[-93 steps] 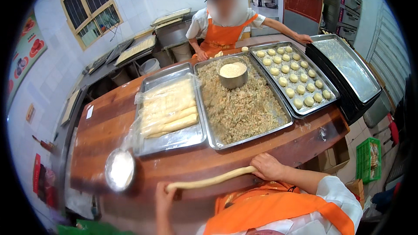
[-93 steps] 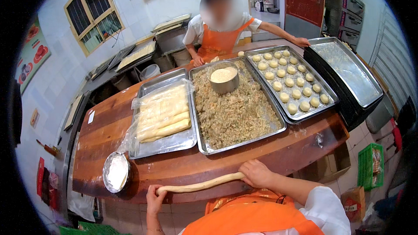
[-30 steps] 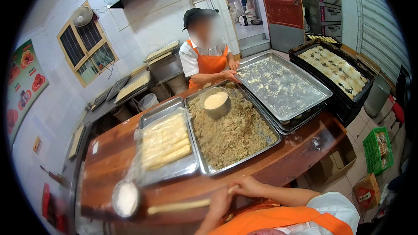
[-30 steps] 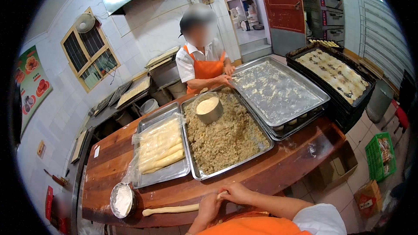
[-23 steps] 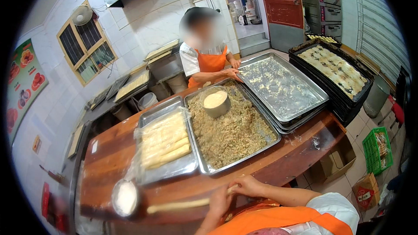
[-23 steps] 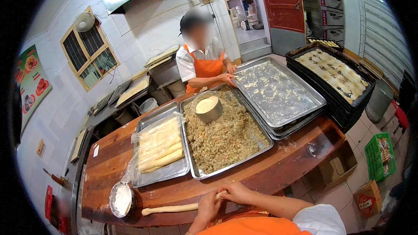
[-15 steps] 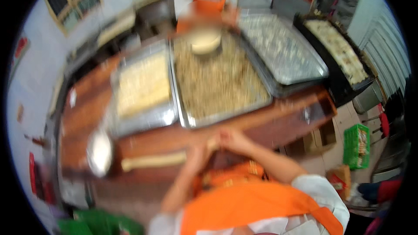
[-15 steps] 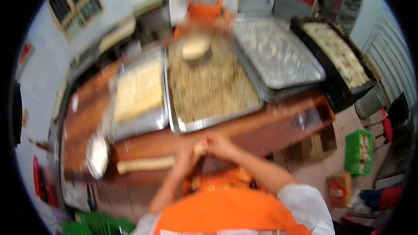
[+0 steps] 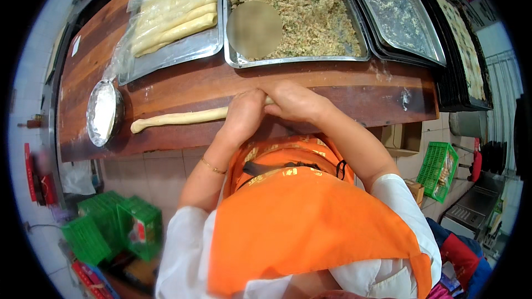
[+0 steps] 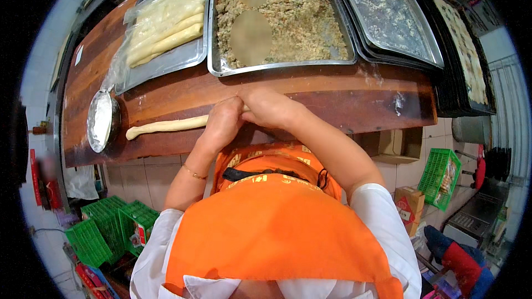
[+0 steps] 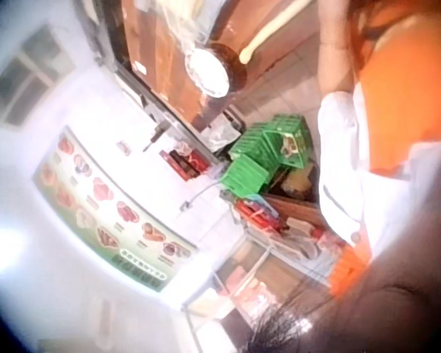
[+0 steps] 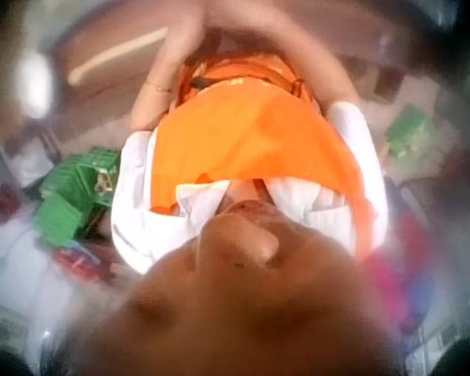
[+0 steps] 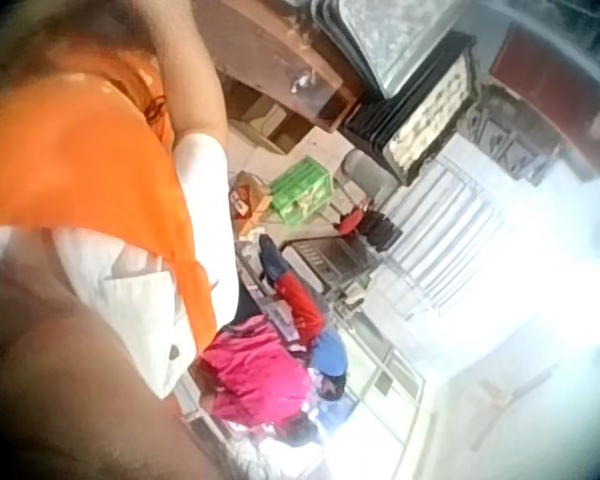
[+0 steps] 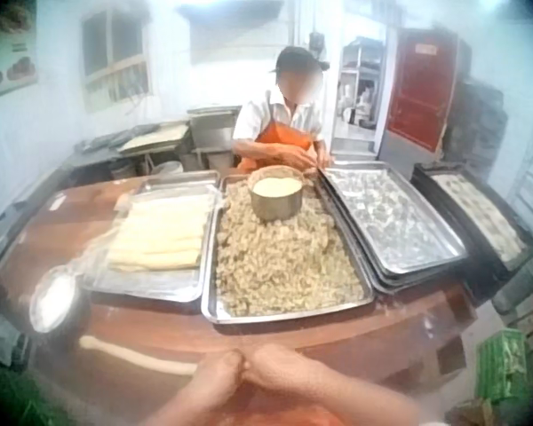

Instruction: The person prepares pastries by cutting dough into small pieces, flattening them, adding a filling from a large tray, and shaping them into rounds before placing them on a baking tray.

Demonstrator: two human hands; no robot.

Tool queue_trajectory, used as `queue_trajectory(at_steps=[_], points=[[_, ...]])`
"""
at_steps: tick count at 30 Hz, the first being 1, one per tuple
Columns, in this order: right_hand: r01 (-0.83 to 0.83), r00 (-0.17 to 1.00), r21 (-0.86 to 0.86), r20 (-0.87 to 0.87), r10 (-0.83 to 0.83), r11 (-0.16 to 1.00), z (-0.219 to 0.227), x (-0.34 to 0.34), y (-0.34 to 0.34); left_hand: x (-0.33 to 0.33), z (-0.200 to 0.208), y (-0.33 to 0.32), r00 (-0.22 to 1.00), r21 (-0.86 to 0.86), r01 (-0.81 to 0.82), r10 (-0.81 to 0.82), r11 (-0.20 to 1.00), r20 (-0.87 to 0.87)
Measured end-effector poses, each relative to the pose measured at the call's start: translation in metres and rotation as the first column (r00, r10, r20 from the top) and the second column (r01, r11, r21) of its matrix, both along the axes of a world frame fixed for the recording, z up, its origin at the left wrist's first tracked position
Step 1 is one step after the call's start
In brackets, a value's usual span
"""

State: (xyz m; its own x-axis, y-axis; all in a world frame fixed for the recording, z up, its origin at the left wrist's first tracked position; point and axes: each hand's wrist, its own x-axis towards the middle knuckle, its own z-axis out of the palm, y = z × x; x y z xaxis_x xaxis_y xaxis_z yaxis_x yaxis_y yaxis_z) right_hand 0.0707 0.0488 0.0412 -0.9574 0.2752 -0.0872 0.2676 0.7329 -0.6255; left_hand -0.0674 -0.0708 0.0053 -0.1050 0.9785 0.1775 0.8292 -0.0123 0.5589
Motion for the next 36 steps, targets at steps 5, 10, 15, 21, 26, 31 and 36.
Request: queue_trajectory(at_steps=[5, 10, 15, 21, 26, 31, 36], points=[[0.083, 0.996, -0.126, -0.008, -0.085, 0.989, -0.007, -0.001, -0.001, -0.005, 0.001, -0.016, 0.995, -0.029, -0.095, 0.094, 0.995, -0.025], [0.044, 0.993, -0.060, -0.103, -0.050, 0.997, 0.005, 0.007, -0.008, -0.004, -0.001, -0.020, 0.994, 0.008, -0.028, 0.028, 1.000, -0.102], [0.069, 0.997, -0.021, -0.033, -0.070, 0.997, -0.019, -0.002, -0.017, -0.005, 0.002, -0.016, 0.978, -0.018, 0.017, -0.020, 1.000, -0.209], [0.146, 0.989, -0.016, 0.019, -0.145, 0.989, -0.018, 0.006, -0.021, 0.005, -0.008, -0.006, 0.929, 0.001, -0.002, 0.003, 1.000, -0.371], [0.108, 0.994, 0.068, -0.020, -0.107, 0.992, -0.027, 0.011, -0.016, 0.013, -0.019, 0.000, 0.906, -0.051, 0.004, -0.026, 0.999, -0.423], [0.102, 0.987, -0.745, -0.005, -0.159, 0.659, -0.042, 0.015, -0.005, 0.009, -0.019, -0.004, 0.933, 0.016, -0.008, 0.013, 1.000, -0.361], [-0.145, 0.839, -0.969, -0.227, -0.495, 0.198, -0.011, 0.042, 0.020, 0.010, -0.003, -0.005, 0.931, -0.078, -0.082, 0.048, 0.994, -0.363]])
